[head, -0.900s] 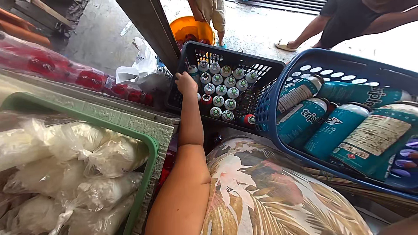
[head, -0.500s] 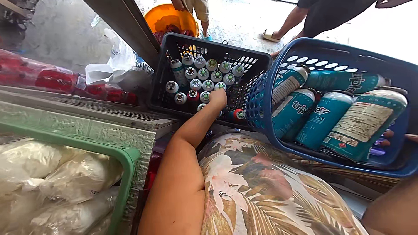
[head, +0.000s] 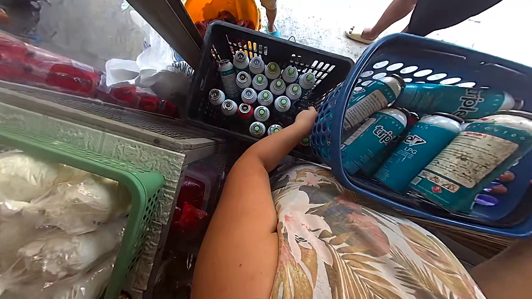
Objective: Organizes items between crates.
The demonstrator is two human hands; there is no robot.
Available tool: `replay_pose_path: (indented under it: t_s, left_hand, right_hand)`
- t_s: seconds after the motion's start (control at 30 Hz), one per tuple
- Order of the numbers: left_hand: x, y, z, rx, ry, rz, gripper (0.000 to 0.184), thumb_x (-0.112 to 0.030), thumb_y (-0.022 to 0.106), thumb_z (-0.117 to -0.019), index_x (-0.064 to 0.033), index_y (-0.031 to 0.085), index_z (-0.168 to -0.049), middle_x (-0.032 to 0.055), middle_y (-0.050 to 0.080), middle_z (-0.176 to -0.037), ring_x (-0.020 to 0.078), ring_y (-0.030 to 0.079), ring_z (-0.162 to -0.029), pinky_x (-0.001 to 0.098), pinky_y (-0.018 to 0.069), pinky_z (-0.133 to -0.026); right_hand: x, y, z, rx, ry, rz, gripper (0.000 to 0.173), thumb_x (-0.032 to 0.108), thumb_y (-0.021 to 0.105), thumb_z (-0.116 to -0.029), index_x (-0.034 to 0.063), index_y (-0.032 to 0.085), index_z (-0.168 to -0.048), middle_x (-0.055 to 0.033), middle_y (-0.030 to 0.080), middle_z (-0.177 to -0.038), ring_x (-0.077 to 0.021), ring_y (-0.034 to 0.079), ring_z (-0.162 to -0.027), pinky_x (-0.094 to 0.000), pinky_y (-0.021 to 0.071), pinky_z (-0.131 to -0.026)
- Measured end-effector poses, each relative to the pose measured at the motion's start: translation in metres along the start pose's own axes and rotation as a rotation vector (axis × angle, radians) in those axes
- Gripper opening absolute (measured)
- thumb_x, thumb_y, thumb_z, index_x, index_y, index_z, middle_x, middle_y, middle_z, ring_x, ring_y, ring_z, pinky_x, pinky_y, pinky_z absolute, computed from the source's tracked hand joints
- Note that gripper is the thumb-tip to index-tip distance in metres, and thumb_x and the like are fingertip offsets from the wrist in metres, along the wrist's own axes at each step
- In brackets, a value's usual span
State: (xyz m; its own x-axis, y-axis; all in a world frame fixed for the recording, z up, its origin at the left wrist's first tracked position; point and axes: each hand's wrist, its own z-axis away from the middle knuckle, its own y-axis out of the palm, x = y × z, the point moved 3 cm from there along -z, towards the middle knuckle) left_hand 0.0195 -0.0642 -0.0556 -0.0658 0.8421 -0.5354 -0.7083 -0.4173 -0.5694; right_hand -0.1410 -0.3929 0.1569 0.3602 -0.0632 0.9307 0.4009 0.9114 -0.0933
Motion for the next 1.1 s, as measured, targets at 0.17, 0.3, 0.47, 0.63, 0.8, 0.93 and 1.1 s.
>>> replay_pose_path:
  t_s: [0.17,0.3,0.47,0.63,0.8,0.93,1.1]
  left_hand:
    - [0.009,-0.010,-0.005,0.057,0.188,-0.107,0.050,-0.017,0.073,-0.0919,-0.0030,0.058,-0.138,0.0232,0.065,-0.128,0.0404,0.064,-0.119,0.0617,0.0520,-0.095]
    - [0.050,-0.037,0.017,-0.002,0.044,-0.148,0.072,-0.026,0.082,-0.0867,-0.0070,0.050,-0.149,0.0286,0.055,-0.140,0.0479,0.057,-0.127,0.0665,0.0493,-0.098]
    - [0.091,-0.026,0.042,0.216,-0.147,-0.344,0.076,-0.033,0.084,-0.0841,0.0033,0.051,-0.143,0.0289,0.061,-0.132,0.0459,0.060,-0.125,0.0659,0.0483,-0.100]
    - [0.077,-0.008,0.039,0.221,-0.085,-0.289,0.056,-0.012,0.080,-0.0814,0.0083,0.059,-0.129,0.0280,0.065,-0.122,0.0444,0.064,-0.116,0.0639,0.0523,-0.093]
    - [0.067,0.004,0.035,0.340,0.064,-0.257,0.075,-0.022,0.081,-0.0864,0.0059,0.044,-0.145,0.0281,0.062,-0.130,0.0423,0.062,-0.122,0.0614,0.0494,-0.102]
    - [0.056,-0.029,0.024,0.244,0.134,-0.125,0.068,-0.030,0.076,-0.0933,0.0036,0.050,-0.146,0.0288,0.060,-0.137,0.0431,0.057,-0.130,0.0627,0.0433,-0.109]
    - [0.054,-0.067,0.000,-0.300,0.015,-0.232,0.062,-0.001,0.073,-0.0857,-0.0039,0.054,-0.144,0.0266,0.051,-0.146,0.0470,0.048,-0.135,0.0625,0.0462,-0.102]
  right_hand:
    - [0.008,0.011,0.003,-0.205,0.115,0.008,0.030,-0.007,0.025,-0.0925,0.0122,0.046,-0.102,0.0036,0.066,-0.075,-0.0034,0.068,-0.063,-0.0157,0.0558,-0.052]
    - [-0.010,-0.019,-0.012,-0.097,0.143,-0.034,0.029,0.002,0.028,-0.0959,0.0137,0.050,-0.111,0.0019,0.069,-0.081,-0.0090,0.071,-0.067,-0.0232,0.0593,-0.055]
    - [-0.005,-0.007,-0.007,-0.122,0.179,-0.057,0.027,0.001,0.028,-0.0947,0.0157,0.046,-0.109,0.0033,0.067,-0.079,-0.0060,0.069,-0.063,-0.0207,0.0573,-0.051]
    - [0.001,0.000,-0.002,-0.150,0.161,-0.020,0.030,-0.003,0.028,-0.0938,0.0154,0.046,-0.109,0.0036,0.067,-0.080,-0.0059,0.070,-0.063,-0.0194,0.0566,-0.050]
    - [-0.045,-0.085,-0.057,0.156,0.204,-0.179,0.032,0.009,0.032,-0.0936,0.0155,0.052,-0.117,-0.0043,0.072,-0.091,-0.0156,0.073,-0.074,-0.0289,0.0623,-0.065]
    - [-0.030,-0.055,-0.039,0.033,0.225,-0.161,0.032,0.007,0.026,-0.0940,0.0156,0.051,-0.112,-0.0023,0.071,-0.083,-0.0132,0.072,-0.066,-0.0263,0.0607,-0.058]
    - [-0.049,-0.089,-0.055,0.107,0.185,-0.162,0.033,0.011,0.033,-0.0936,0.0195,0.052,-0.119,-0.0020,0.072,-0.094,-0.0132,0.072,-0.073,-0.0281,0.0618,-0.062]
